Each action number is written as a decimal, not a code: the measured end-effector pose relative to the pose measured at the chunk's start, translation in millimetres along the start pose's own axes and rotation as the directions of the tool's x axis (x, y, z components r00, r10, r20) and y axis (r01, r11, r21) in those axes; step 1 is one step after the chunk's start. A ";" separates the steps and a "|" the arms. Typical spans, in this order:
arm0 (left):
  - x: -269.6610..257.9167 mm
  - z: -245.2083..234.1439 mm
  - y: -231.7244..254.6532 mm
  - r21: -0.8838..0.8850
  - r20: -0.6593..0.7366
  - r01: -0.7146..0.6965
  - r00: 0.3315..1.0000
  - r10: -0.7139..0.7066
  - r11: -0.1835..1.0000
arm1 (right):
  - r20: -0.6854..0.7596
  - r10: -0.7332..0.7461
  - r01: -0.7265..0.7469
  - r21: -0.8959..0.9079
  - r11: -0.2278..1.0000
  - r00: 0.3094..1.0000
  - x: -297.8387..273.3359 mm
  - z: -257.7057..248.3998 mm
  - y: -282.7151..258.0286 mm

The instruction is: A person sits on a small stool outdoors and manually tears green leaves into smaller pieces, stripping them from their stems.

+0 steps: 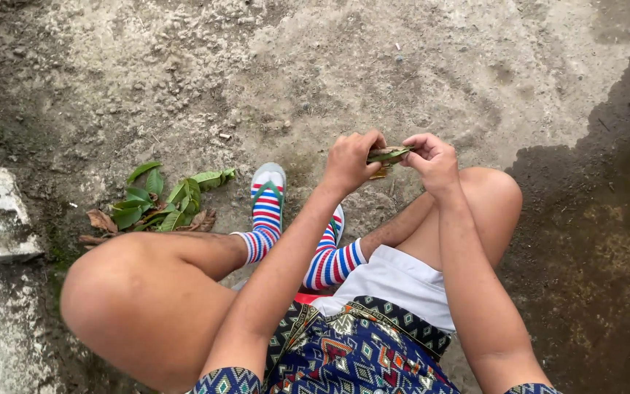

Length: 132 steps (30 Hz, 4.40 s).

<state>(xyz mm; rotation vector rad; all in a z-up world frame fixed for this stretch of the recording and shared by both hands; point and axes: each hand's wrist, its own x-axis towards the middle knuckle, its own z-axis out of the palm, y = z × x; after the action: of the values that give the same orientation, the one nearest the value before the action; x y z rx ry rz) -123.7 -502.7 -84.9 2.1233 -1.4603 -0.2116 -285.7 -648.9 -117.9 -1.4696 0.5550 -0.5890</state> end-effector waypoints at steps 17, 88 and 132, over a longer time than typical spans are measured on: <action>1.8 54.4 -42.7 -0.458 0.178 0.129 0.983 -0.051 0.879 | 0.006 0.115 -0.108 -0.296 0.949 0.993 -7.2 6.1 22.4; -35.8 122.3 -96.1 -0.274 0.291 0.383 0.907 -0.304 0.882 | -0.167 0.279 -0.316 -0.672 0.670 0.946 33.1 28.0 140.3; -227.9 -55.0 -192.7 -0.837 -0.203 0.370 0.473 -0.857 0.402 | 0.387 0.015 0.251 -0.625 0.739 0.922 25.2 231.5 34.7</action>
<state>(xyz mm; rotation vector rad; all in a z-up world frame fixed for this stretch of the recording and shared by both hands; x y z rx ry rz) -34.2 -228.3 -178.4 1.6975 0.0305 -0.2655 -111.1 -493.4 -145.4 -2.2621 0.3804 -0.1832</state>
